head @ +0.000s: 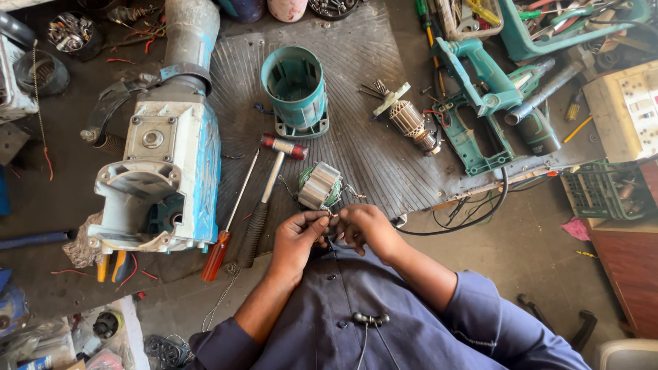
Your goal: The person strips insulation from red and black wires using pliers, twists the exposed strands, and connects them to a small motor component. They repeatedly strip, twist, and attach wires while working at a cluttered workbench.
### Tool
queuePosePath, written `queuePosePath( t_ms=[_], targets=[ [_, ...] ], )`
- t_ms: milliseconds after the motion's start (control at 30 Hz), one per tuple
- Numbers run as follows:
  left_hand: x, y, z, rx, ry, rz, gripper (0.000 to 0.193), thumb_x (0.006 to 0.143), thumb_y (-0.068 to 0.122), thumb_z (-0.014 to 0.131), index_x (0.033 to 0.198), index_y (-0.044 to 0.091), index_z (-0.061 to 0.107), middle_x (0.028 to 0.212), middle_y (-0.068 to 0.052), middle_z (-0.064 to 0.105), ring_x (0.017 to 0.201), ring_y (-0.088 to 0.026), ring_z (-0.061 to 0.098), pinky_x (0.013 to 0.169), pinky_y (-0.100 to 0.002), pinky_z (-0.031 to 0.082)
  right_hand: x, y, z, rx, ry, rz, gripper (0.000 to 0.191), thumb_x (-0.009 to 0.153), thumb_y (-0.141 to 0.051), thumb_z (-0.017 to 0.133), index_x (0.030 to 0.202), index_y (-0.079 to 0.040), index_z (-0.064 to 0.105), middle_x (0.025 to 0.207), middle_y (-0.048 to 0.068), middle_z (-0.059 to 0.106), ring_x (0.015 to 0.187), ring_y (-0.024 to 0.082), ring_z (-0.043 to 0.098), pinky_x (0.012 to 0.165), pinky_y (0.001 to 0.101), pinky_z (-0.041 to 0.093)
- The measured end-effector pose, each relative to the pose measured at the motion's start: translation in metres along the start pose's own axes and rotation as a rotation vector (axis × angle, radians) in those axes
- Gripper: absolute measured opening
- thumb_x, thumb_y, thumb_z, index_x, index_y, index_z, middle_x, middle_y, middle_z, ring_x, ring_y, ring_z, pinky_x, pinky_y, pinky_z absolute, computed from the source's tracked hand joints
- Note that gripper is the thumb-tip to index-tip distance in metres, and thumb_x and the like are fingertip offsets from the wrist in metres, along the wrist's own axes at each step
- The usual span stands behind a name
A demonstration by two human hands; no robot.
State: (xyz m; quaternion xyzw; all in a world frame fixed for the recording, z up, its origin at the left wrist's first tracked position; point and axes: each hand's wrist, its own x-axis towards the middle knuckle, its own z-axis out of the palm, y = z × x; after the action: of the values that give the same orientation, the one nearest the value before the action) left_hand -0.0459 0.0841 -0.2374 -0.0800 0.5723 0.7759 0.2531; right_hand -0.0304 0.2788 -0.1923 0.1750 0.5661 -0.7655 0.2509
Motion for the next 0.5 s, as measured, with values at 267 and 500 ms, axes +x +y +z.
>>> queuePosePath(
  t_ms=[267, 500],
  targets=[
    [0.000, 0.002, 0.002, -0.028, 0.001, -0.022, 0.024, 0.092, 0.014, 0.074, 0.110, -0.001, 0.076, 0.082, -0.002, 0.071, 0.067, -0.008, 0.061, 0.062, -0.025, 0.053, -0.028, -0.019, 0.012, -1.254, 0.311, -1.064, 0.035, 0.083, -0.015, 0.080, 0.114, -0.006, 0.068, 0.104, 0.007, 0.065, 0.075, 0.022, 0.068, 0.059, 0.0338, 0.054],
    [0.001, 0.004, 0.004, 0.002, 0.023, -0.026, 0.022, 0.092, 0.014, 0.074, 0.108, -0.001, 0.076, 0.080, -0.002, 0.070, 0.064, -0.008, 0.059, 0.058, -0.025, 0.052, -0.014, -0.017, 0.002, -1.428, 0.267, -1.201, 0.028, 0.083, -0.016, 0.077, 0.109, -0.008, 0.071, 0.101, 0.003, 0.066, 0.076, 0.018, 0.067, 0.058, 0.0334, 0.053]
  ],
)
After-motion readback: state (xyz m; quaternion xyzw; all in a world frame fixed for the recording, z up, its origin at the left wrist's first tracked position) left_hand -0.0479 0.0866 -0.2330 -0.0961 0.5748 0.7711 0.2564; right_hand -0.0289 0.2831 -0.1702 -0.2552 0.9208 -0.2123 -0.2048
